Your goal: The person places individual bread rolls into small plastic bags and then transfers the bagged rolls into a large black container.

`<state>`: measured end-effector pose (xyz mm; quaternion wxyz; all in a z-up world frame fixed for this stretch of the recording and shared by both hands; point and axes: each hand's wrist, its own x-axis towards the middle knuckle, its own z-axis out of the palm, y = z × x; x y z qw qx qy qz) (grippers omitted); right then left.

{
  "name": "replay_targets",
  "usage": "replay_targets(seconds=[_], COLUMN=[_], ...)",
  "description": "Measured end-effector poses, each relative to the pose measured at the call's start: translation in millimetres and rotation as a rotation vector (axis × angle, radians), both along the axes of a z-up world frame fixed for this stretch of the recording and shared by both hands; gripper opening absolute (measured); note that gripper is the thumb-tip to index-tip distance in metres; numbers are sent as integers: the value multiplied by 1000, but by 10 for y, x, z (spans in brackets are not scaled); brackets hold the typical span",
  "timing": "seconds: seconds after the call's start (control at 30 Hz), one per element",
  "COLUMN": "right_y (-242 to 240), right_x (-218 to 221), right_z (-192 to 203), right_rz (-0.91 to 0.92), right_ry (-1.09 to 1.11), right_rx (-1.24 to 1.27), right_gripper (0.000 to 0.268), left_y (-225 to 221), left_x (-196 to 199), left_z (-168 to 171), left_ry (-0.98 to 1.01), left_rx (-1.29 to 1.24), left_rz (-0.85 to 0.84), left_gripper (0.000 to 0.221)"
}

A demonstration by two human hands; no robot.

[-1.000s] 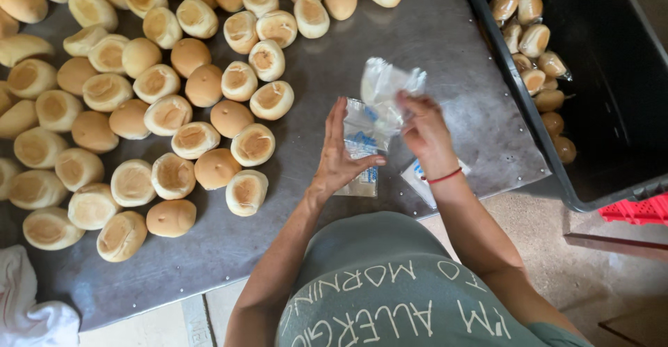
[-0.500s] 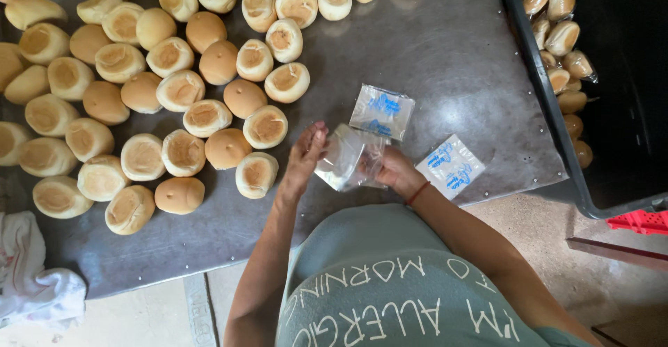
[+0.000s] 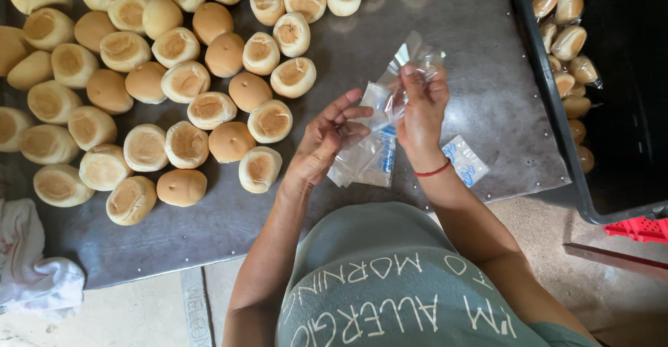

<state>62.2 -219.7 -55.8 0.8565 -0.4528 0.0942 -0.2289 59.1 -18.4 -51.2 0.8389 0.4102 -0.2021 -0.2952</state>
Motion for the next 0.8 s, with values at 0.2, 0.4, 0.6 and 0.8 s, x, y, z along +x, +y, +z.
replay_targets(seconds=[0.2, 0.4, 0.6, 0.8], right_y=[-113, -111, -30, 58], right_x=[63, -53, -24, 228], right_z=[-105, -187, -65, 34], right_rz=[-140, -117, 620, 359], right_ry=[0, 43, -104, -81], right_rx=[100, -399, -505, -227], right_gripper=[15, 32, 21, 10], left_y=[-445, -263, -332, -453], left_x=[-27, 93, 262, 552], left_z=[-204, -202, -104, 129], left_ry=[-3, -80, -227, -96], left_rx=[173, 463, 394, 137], left_rz=[316, 645, 553, 597], left_gripper=[55, 12, 9, 20])
